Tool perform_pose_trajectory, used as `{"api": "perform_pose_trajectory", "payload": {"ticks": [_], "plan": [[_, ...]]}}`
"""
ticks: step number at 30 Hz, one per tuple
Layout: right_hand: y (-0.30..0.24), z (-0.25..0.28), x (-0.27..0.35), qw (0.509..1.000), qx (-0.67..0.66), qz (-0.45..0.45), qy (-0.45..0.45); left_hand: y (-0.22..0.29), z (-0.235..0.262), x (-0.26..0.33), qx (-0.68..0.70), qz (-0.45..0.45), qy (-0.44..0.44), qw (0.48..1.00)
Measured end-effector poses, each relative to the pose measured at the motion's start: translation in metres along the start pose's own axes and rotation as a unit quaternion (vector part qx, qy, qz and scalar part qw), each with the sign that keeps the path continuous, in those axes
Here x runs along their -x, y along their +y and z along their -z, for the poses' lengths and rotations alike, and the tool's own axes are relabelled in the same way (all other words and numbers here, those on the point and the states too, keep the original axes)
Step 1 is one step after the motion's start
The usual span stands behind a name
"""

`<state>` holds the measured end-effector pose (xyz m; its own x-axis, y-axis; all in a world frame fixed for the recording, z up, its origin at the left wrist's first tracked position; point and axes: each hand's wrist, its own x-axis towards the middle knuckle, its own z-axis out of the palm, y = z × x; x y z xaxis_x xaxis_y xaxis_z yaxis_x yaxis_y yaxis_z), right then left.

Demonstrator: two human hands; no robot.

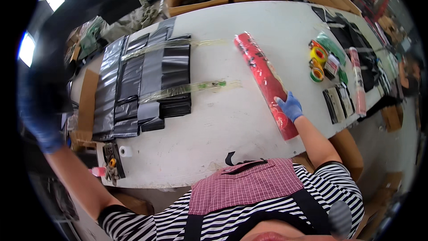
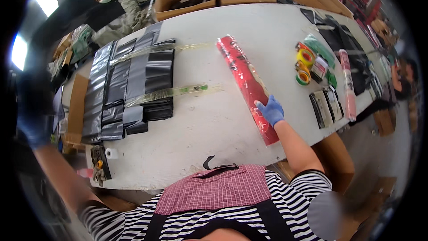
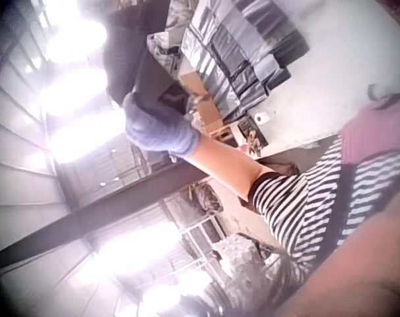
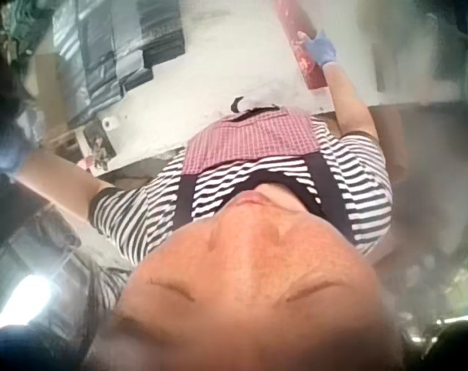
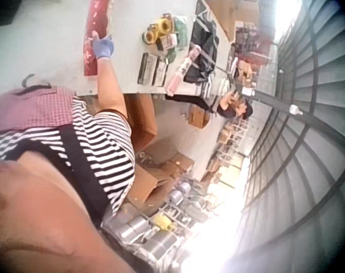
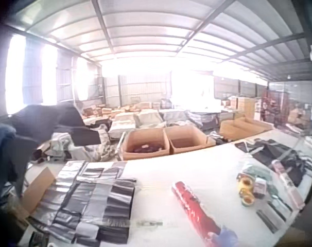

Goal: The person wraps a stack of pink circular items in clear plastic and then places the bundle inside a long gray bag.

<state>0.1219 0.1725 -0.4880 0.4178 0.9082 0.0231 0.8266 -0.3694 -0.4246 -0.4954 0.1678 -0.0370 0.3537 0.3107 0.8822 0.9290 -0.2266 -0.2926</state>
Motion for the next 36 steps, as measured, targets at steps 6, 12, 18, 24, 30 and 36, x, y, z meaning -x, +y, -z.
{"api": "perform_pose_trajectory", "payload": {"ticks": [6,12,18,24,30,36], "plan": [[0.036,0.020,-0.059,0.980,-0.126,-0.102,-0.111,0.212,-0.177,0.106,0.143,-0.093,-0.250,0.953],[-0.023,0.021,-0.055,0.965,-0.023,-0.039,-0.258,0.334,-0.293,0.228,0.272,0.099,-0.416,0.862],[-0.050,-0.040,-0.132,0.966,-0.190,-0.004,-0.173,0.395,-0.336,0.285,0.309,0.079,-0.500,0.805],[-0.030,-0.037,-0.161,0.790,-0.476,-0.066,-0.381,0.363,-0.327,0.327,0.386,0.145,-0.455,0.789],[0.071,-0.042,-0.100,0.626,-0.615,-0.225,-0.424,0.369,-0.315,0.324,0.414,0.086,-0.412,0.807],[0.110,0.019,0.047,0.562,-0.663,-0.183,-0.459,0.408,-0.311,0.315,0.467,0.137,-0.497,0.718]]}}
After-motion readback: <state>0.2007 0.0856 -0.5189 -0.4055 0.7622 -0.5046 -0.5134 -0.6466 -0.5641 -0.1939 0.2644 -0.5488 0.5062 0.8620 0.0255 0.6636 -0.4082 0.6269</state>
